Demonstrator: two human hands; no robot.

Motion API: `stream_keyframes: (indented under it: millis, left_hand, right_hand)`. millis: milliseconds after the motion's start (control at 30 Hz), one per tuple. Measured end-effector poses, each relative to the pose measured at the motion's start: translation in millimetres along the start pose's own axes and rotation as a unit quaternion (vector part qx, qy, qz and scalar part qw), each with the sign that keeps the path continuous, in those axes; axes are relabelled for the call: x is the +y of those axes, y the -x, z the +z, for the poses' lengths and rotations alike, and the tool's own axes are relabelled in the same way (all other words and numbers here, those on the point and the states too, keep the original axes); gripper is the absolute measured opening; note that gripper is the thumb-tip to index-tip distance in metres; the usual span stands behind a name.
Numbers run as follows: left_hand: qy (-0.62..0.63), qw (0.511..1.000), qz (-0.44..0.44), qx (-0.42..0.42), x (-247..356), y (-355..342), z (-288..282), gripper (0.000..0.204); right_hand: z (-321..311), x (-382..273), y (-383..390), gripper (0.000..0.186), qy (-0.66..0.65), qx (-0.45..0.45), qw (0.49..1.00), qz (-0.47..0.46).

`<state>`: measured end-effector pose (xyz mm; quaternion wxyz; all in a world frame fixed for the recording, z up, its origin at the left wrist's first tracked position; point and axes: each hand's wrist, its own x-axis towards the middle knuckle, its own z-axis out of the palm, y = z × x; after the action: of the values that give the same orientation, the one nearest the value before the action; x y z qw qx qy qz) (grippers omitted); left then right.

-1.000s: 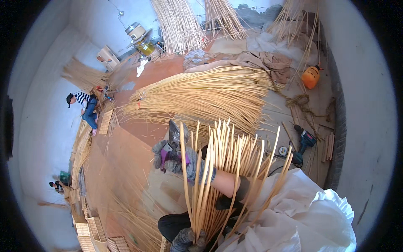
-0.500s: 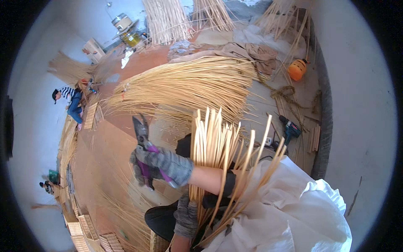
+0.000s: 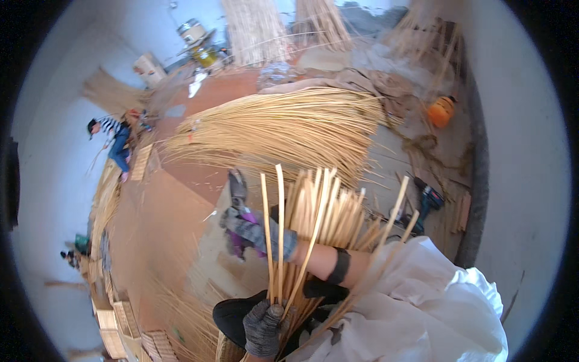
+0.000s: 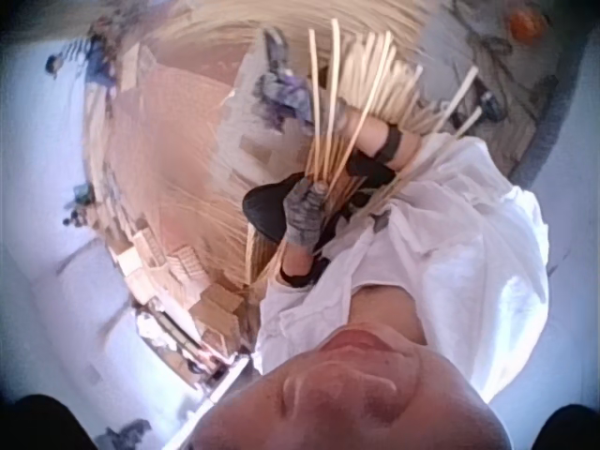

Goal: Trimming and organizing wicker strips for weaving a basket frame.

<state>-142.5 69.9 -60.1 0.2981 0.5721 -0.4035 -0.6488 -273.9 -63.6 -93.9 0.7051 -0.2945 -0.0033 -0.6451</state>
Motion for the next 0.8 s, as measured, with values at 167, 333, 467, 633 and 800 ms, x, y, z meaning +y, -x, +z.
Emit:
stream_keyframes:
  millis: [167,333,467,633,800]
  left_hand:
    - [-0.002,0.990,0.092,0.102,-3.6,4.1,-13.9,0.027]
    - [-0.035,0.977,0.141,0.155,-10.2,9.2,-12.6,0.016]
    - [-0.077,0.979,0.138,0.131,-10.4,8.0,-14.1,0.016]
    - [0.043,0.985,0.030,0.164,3.1,3.6,-22.4,0.029]
    - [-0.057,0.972,0.156,0.168,11.0,14.6,-20.7,0.015]
  right_hand:
    - [2.8,-2.3,5.5,0.030,-0.028,0.065,0.997,-0.036]
    - [5.1,1.8,3.1,0.022,0.188,0.044,0.979,-0.060]
    - [4.3,2.8,6.8,0.018,-0.071,0.074,0.994,-0.046]
    - [1.4,-10.0,10.1,0.027,-0.083,0.137,0.987,-0.011]
    - [-1.7,-16.4,1.2,0.033,0.158,0.040,0.984,-0.076]
